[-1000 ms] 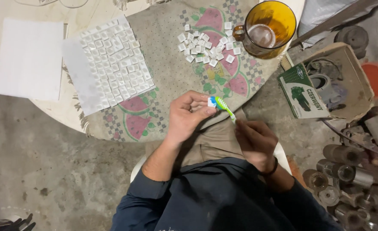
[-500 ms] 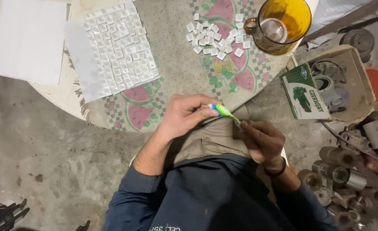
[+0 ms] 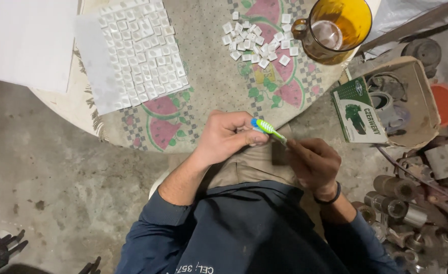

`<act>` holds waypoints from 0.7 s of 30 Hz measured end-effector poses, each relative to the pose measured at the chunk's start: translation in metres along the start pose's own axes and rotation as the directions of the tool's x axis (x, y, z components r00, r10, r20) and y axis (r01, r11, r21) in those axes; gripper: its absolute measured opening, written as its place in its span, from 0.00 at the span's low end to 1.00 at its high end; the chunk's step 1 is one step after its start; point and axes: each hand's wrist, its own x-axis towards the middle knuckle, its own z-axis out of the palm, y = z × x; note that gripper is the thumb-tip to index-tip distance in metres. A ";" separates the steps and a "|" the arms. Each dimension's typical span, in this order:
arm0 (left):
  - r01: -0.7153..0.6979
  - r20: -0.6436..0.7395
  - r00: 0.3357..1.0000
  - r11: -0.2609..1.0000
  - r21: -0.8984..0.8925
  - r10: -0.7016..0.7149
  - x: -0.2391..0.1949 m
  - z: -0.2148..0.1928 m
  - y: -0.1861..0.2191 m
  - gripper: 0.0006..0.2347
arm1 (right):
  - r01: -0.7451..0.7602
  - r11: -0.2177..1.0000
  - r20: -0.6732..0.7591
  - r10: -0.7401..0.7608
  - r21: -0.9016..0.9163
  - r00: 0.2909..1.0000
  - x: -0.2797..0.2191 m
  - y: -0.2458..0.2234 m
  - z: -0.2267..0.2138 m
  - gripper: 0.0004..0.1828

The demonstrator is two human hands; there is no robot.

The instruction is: Cleaning individual keyboard keys using a toothbrush, water, and a cloth.

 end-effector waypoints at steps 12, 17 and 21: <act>-0.155 -0.353 0.934 0.840 -0.520 -0.046 -0.002 0.055 -0.053 0.12 | -0.124 0.990 -0.145 0.133 0.067 0.981 -0.008 -0.018 0.050 0.19; -0.275 -0.470 0.882 0.791 -0.547 -0.018 0.003 0.055 -0.055 0.14 | -0.149 0.982 -0.175 0.167 0.113 0.970 -0.017 -0.020 0.059 0.16; -0.199 -0.403 0.914 0.816 -0.543 -0.046 0.000 0.064 -0.055 0.14 | -0.204 0.961 -0.164 0.235 0.185 0.958 -0.006 -0.024 0.056 0.14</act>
